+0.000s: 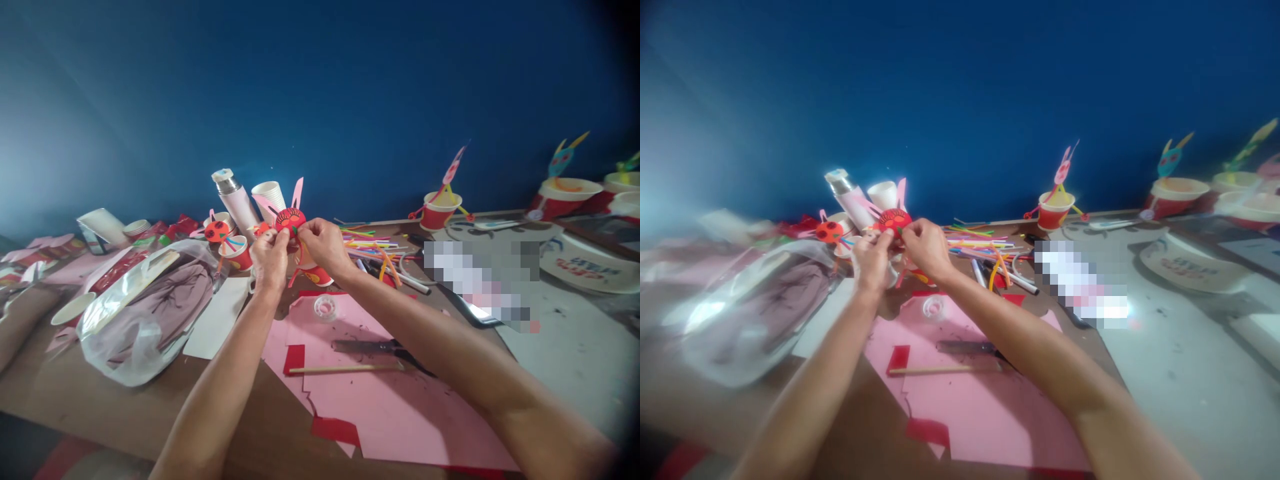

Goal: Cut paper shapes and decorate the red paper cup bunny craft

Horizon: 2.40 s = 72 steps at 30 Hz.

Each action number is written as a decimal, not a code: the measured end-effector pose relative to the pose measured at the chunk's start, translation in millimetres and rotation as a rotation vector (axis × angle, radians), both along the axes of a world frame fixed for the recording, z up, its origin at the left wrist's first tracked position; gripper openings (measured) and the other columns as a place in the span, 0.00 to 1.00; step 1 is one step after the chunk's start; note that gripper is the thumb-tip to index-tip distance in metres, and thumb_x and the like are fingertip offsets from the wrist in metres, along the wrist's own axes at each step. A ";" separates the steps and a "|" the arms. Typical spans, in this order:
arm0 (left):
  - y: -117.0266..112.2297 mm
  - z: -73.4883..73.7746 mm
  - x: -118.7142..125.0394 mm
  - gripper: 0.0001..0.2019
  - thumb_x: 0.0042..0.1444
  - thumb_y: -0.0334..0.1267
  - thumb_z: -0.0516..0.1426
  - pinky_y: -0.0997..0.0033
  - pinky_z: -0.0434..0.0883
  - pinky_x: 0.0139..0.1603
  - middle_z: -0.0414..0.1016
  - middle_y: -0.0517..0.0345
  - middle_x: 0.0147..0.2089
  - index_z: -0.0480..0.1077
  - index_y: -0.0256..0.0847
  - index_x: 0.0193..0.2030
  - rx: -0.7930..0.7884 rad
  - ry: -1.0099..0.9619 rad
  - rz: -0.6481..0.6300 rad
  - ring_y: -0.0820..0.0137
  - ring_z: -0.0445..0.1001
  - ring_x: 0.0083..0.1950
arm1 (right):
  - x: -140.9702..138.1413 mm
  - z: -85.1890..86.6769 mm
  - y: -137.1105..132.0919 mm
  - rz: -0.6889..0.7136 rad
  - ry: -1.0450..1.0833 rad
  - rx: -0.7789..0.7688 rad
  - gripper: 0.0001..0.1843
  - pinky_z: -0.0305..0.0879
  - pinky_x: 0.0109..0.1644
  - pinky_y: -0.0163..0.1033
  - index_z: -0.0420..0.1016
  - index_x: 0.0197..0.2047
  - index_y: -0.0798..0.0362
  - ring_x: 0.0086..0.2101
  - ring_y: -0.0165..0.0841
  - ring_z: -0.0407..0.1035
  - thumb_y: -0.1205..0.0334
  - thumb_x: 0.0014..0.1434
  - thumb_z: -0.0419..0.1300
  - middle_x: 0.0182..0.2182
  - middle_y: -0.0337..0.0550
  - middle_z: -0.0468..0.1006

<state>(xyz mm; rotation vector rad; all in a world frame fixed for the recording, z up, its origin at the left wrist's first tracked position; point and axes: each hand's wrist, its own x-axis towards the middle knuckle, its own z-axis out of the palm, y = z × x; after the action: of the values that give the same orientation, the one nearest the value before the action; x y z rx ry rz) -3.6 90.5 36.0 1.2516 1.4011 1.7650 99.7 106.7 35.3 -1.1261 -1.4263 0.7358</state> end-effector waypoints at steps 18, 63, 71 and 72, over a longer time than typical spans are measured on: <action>3.1 -2.9 3.8 0.10 0.41 0.37 0.62 0.72 0.72 0.27 0.73 0.60 0.24 0.72 0.35 0.31 0.059 -0.142 -0.077 0.74 0.71 0.23 | -1.6 -0.8 -1.3 -0.001 0.043 0.003 0.08 0.58 0.28 0.34 0.71 0.24 0.54 0.25 0.30 0.66 0.64 0.49 0.53 0.22 0.38 0.74; -4.0 -5.5 8.8 0.09 0.43 0.37 0.60 0.75 0.69 0.27 0.72 0.61 0.23 0.72 0.34 0.31 0.018 -0.028 -0.158 0.74 0.70 0.24 | 19.6 -22.4 9.1 0.213 0.078 0.031 0.14 0.57 0.26 0.31 0.71 0.28 0.56 0.24 0.28 0.63 0.52 0.53 0.55 0.22 0.36 0.71; -4.6 -4.9 12.1 0.06 0.41 0.36 0.61 0.75 0.68 0.24 0.70 0.64 0.19 0.70 0.35 0.26 -0.027 -0.135 -0.203 0.75 0.69 0.20 | 22.9 -28.6 10.3 0.198 0.069 0.033 0.15 0.59 0.27 0.32 0.72 0.31 0.56 0.25 0.29 0.65 0.53 0.54 0.54 0.23 0.37 0.72; -4.0 -5.6 12.2 0.07 0.41 0.36 0.61 0.75 0.68 0.24 0.70 0.64 0.20 0.70 0.36 0.26 -0.030 -0.139 -0.199 0.75 0.69 0.20 | 22.9 -29.0 9.9 0.197 0.070 0.034 0.14 0.59 0.27 0.32 0.72 0.31 0.56 0.25 0.29 0.65 0.53 0.54 0.54 0.23 0.37 0.73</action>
<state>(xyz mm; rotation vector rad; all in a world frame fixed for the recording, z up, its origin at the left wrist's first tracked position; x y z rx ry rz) 8.6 86.5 30.4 1.1851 1.1785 1.6546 122.7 116.6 6.4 -0.9334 -1.4988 0.8776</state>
